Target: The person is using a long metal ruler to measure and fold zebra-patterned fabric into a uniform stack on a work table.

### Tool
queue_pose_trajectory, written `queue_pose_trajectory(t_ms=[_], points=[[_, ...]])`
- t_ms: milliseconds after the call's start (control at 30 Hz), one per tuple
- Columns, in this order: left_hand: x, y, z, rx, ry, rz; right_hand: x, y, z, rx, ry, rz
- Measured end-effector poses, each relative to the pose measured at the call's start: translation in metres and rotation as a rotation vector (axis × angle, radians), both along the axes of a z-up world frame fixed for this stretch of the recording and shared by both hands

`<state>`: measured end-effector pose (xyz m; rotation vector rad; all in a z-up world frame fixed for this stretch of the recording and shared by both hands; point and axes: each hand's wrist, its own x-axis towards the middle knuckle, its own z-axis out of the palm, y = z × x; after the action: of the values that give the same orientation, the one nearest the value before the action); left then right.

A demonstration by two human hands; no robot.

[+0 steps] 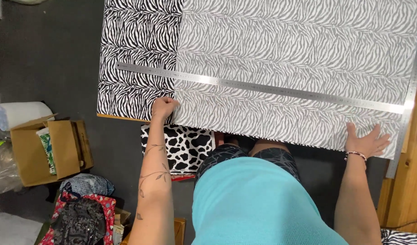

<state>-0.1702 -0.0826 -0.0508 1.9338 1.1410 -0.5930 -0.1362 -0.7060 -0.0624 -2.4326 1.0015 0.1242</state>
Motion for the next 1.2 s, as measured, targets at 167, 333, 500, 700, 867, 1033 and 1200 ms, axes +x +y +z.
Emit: queue_pose_trajectory(t_ms=[167,333,500,700,867,1033,1200], points=[[0.001,-0.002,-0.015,0.094,-0.023,-0.111,0.009,-0.008,0.008,-0.031,0.054,0.044],[0.003,-0.014,-0.005,0.105,-0.048,-0.107,0.012,-0.005,0.025,0.025,0.109,0.012],[0.001,-0.014,-0.007,0.181,-0.093,-0.094,0.015,-0.021,0.02,0.02,0.143,-0.014],[0.011,-0.004,-0.026,0.164,-0.158,0.049,0.032,-0.174,-0.11,-0.406,-0.148,0.115],[0.019,-0.008,-0.033,0.281,-0.25,0.124,0.051,-0.245,-0.143,-0.283,-0.246,0.164],[0.001,0.036,-0.144,0.473,-0.281,-0.053,0.074,-0.28,-0.169,-0.226,-0.119,0.046],[0.018,0.07,-0.174,0.462,-0.304,-0.19,0.075,-0.231,-0.092,0.023,-0.047,-0.234]])
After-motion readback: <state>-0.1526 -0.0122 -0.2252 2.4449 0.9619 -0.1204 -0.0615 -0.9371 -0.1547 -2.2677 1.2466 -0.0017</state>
